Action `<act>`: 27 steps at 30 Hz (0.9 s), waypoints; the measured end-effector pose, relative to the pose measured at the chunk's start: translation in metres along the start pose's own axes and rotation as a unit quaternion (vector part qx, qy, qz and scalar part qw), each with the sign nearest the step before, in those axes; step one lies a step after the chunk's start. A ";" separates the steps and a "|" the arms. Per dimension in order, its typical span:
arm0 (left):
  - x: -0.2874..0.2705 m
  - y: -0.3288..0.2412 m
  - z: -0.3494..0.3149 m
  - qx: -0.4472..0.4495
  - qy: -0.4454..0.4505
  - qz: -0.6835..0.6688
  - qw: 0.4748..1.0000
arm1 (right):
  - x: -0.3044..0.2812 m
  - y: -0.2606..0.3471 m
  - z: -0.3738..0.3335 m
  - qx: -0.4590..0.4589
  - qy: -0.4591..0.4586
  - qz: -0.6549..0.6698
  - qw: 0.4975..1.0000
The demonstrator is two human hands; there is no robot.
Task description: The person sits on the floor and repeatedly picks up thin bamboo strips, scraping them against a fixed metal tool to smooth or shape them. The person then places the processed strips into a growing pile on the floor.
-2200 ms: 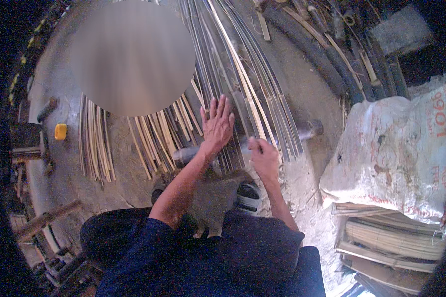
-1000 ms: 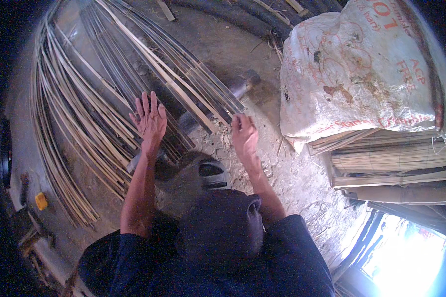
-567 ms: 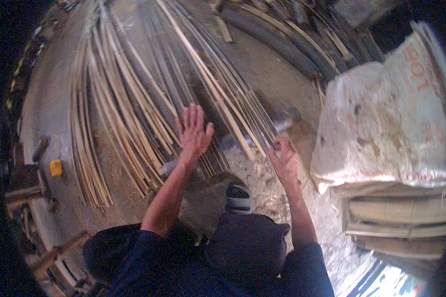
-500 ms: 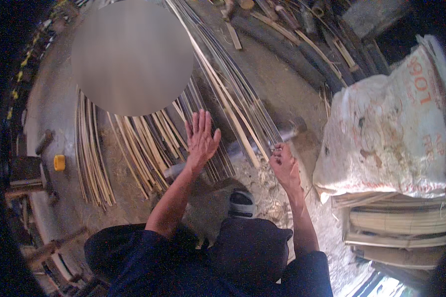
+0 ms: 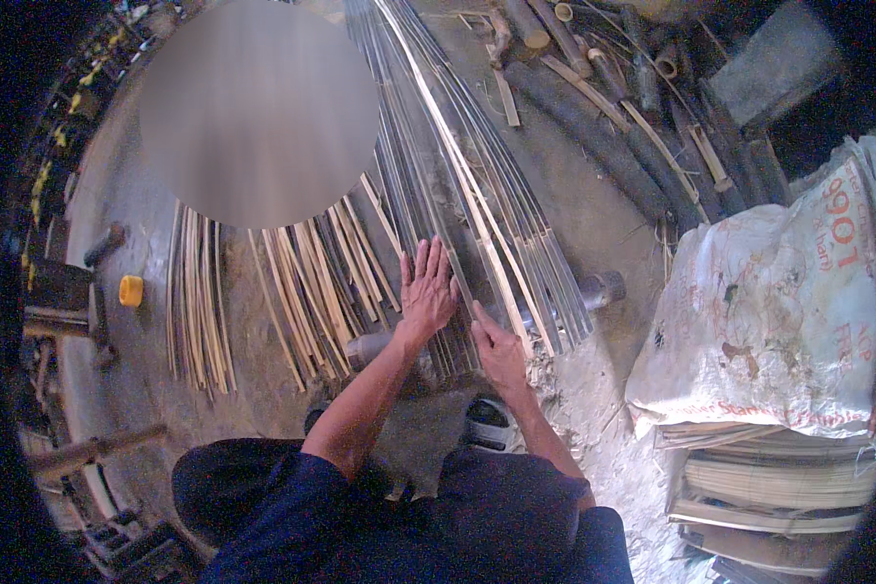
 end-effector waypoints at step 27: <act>-0.012 0.003 -0.002 0.002 -0.072 -0.055 0.996 | -0.016 -0.027 -0.020 0.003 -0.027 -0.090 0.996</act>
Point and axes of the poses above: each hand's wrist, its own z-axis towards the middle knuckle, its own x-axis out of the palm, y = z × x, the point moved 9 cm from there along z, towards the middle knuckle, and after that the axes turned 1 degree about x, right-handed, at the moved point
